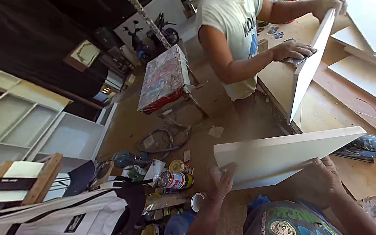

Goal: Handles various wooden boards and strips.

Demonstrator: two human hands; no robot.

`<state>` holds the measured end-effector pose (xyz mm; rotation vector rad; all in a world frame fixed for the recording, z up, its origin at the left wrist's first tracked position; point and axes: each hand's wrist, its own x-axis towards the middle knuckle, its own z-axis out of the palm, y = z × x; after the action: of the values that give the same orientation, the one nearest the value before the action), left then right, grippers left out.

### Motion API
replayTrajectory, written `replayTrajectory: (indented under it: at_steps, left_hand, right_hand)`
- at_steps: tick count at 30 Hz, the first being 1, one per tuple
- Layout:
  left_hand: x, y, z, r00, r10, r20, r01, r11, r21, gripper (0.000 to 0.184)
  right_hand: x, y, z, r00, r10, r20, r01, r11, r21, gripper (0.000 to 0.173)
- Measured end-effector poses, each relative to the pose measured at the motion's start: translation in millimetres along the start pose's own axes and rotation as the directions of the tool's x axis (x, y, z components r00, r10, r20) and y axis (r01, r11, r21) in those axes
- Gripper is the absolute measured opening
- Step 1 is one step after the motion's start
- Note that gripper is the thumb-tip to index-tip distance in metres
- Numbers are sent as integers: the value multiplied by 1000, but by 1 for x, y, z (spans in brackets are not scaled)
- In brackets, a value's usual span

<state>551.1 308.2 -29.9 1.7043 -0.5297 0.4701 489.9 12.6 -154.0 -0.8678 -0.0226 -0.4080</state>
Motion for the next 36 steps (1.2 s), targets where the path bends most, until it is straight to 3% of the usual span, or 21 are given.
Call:
replayTrajectory:
  at_steps: [7, 13, 20, 23, 25, 27, 29, 31, 34, 36]
  left_hand:
    - [27, 20, 2, 991, 106, -83, -99, 992, 79, 44]
    - [37, 30, 7, 975, -59, -215, 57, 998, -16, 21]
    - [54, 6, -16, 963, -93, -251, 72, 993, -90, 39]
    - [67, -11, -20, 874, -77, -481, 128, 989, 75, 29]
    - [66, -19, -24, 851, -41, -524, 211, 940, 269, 49]
    - [55, -23, -13, 888, -6, -460, 233, 868, 439, 70]
    - [33, -23, 20, 917, -46, -396, 250, 840, 481, 88]
    - [7, -2, 52, 916, -252, -313, 355, 872, 336, 108]
    - [-12, 26, 70, 833, -514, -206, 526, 851, 2, 136]
    - [-10, 35, 61, 764, -590, -262, 588, 803, -96, 123]
  right_hand:
    - [-9, 1, 4, 1000, -12, 23, 14, 997, -72, 31]
    - [-9, -7, 4, 996, -51, 74, 59, 992, -114, 29]
    - [0, -15, 8, 966, -76, 246, 162, 922, -353, 24]
    - [9, -15, 30, 952, -129, 277, 224, 911, -346, 20]
    - [18, -14, 52, 956, -122, 265, 209, 920, -331, 16]
    - [23, -12, 76, 967, -76, 241, 164, 915, -368, 11]
    - [23, -8, 97, 975, -25, 223, 132, 867, -480, 11]
    - [21, 2, 117, 969, -14, 246, 162, 790, -592, 18]
    - [16, 24, 145, 922, -68, 382, 341, 611, -714, 26]
    - [11, 34, 160, 864, -102, 492, 476, 482, -736, 21]
